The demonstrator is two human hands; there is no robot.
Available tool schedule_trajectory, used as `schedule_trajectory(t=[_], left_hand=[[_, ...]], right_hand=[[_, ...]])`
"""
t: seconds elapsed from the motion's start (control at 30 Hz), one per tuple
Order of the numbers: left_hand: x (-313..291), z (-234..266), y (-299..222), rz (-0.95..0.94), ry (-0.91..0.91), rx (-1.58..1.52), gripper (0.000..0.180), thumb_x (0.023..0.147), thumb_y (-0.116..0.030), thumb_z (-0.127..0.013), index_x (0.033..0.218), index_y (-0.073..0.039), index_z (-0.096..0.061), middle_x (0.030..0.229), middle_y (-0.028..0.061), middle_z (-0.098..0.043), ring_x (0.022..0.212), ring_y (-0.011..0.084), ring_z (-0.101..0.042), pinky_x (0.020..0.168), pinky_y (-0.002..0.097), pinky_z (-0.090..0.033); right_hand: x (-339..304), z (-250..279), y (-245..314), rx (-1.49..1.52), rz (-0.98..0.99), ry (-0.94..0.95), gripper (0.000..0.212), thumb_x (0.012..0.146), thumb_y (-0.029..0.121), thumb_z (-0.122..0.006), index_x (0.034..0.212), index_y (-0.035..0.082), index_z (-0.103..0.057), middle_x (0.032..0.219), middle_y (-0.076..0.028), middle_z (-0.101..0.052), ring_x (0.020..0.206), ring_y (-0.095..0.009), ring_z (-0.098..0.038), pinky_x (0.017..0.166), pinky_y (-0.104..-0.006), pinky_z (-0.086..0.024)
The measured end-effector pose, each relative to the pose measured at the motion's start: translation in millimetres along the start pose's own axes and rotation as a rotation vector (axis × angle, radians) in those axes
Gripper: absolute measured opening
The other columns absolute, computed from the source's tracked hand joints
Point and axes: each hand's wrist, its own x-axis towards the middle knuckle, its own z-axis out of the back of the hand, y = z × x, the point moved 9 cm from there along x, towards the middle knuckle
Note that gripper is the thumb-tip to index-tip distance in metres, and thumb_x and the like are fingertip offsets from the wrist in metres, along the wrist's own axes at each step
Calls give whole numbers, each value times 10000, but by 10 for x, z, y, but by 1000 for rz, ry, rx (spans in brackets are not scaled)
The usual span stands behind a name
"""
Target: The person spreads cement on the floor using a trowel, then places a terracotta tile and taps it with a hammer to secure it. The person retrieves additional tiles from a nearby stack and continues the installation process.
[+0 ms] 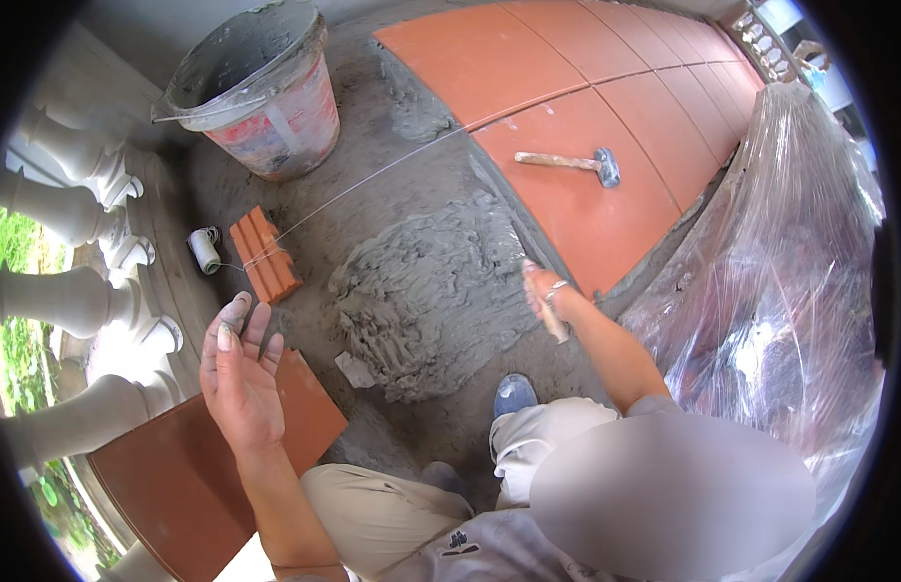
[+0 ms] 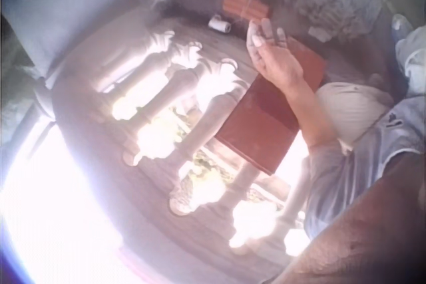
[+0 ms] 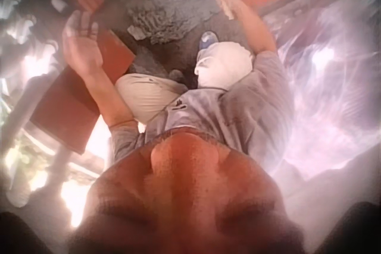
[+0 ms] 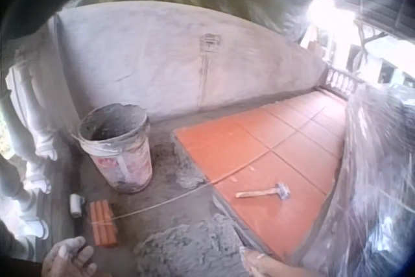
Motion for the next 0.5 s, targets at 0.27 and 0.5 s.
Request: schedule_trajectory(t=[0.27, 0.5], left_hand=[[129, -61, 63, 22, 15, 12, 429, 986, -357, -501, 1292, -56, -507, 1334, 61, -524, 1201, 198, -512, 905, 345, -423], [55, -13, 72, 49, 30, 2, 438, 987, -368, -485, 1288, -51, -512, 1327, 60, -527, 1201, 189, -509, 924, 348, -411]], right_hand=[[-122, 76, -437, -392, -24, 12, 554, 946, 576, -418, 853, 44, -543, 614, -88, -525, 449, -213, -502, 414, -379, -432], [-383, -159, -874, 77, -98, 96, 534, 973, 553, -381, 804, 65, -516, 615, -69, -513, 438, -199, -480, 415, -372, -422]])
